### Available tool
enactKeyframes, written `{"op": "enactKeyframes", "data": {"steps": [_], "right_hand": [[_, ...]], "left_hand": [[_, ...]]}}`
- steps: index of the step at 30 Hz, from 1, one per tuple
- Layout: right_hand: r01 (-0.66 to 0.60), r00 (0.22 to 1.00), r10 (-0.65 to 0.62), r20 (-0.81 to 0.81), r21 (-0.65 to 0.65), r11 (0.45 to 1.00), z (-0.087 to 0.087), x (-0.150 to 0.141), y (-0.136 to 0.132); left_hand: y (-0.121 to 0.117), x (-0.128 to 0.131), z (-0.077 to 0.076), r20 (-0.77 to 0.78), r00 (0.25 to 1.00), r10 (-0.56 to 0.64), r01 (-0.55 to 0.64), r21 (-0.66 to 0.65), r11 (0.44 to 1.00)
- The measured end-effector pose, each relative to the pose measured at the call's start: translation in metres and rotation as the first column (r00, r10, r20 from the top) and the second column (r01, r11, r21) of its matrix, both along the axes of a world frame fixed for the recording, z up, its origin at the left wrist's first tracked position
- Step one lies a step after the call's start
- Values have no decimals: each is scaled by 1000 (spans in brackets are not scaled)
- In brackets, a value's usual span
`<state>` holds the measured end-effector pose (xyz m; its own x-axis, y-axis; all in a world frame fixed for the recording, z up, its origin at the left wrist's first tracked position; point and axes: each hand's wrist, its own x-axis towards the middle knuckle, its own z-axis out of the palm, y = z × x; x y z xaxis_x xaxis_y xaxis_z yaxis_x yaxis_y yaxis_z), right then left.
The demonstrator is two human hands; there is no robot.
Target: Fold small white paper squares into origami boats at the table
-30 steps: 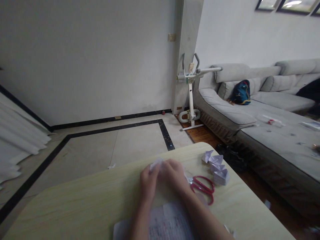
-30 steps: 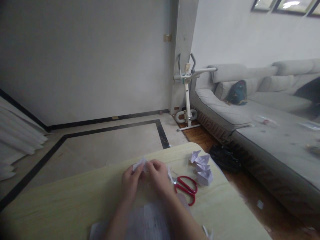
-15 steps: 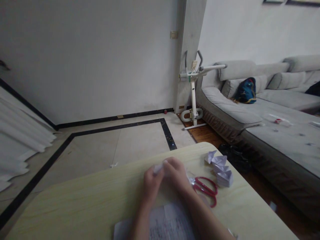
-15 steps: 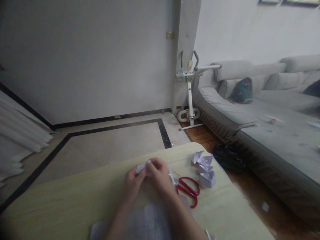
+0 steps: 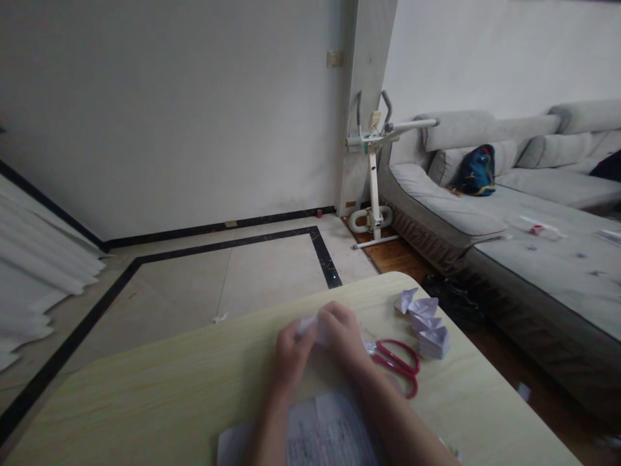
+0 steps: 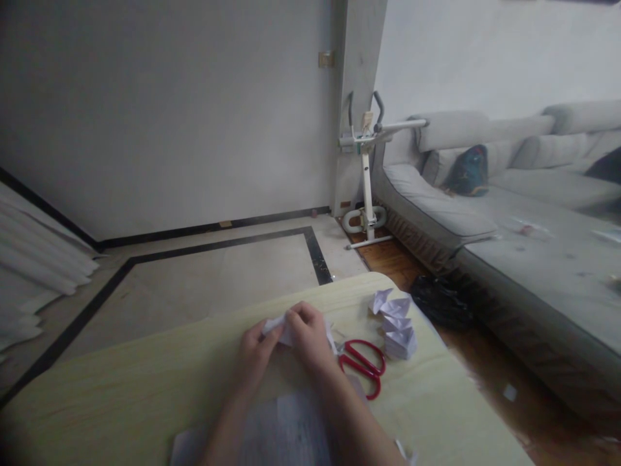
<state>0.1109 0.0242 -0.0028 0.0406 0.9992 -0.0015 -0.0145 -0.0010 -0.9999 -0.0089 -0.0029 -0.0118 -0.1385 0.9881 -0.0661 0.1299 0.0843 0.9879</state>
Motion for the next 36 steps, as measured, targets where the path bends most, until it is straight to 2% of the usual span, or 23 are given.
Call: {"op": "enactKeyframes", "data": {"steps": [4,8,12,16,20,23,28,30,33,36], "right_hand": [[0,1000,0,-23,-1,1000,-3,0,1],[-2,998,2,-58,-6,1000,-2,-1,0],[-77,997,78,28,-8,997,3,-5,-5],[-94,993,93,75,5,996,4,-6,-7],[-37,999,36,-17,-12,999,0,-4,-3],[-26,998,24,-65,-39,999,-1,-3,-2],[12,993,-18,-118,-49,999,-2,-4,-1],[28,990,-34,-139,-44,999,-3,-4,0],[35,989,-41,-140,-44,998,-3,-5,0],[33,994,-36,-107,-27,999,-4,-4,1]], "left_hand": [[1,-1,3,34,999,29,-29,0,1000],[3,-1,7,240,958,160,-152,-51,987],[5,-2,5,350,900,259,-240,-96,966],[7,-1,2,371,883,286,-281,-69,957],[8,1,2,470,837,278,-307,-16,951],[8,0,-1,424,863,276,-293,-27,956],[7,-1,-10,248,940,236,-247,15,969],[8,0,-11,237,942,238,-254,37,967],[8,1,-11,216,936,279,-308,116,944],[7,1,-10,51,972,228,-233,275,933]]}}
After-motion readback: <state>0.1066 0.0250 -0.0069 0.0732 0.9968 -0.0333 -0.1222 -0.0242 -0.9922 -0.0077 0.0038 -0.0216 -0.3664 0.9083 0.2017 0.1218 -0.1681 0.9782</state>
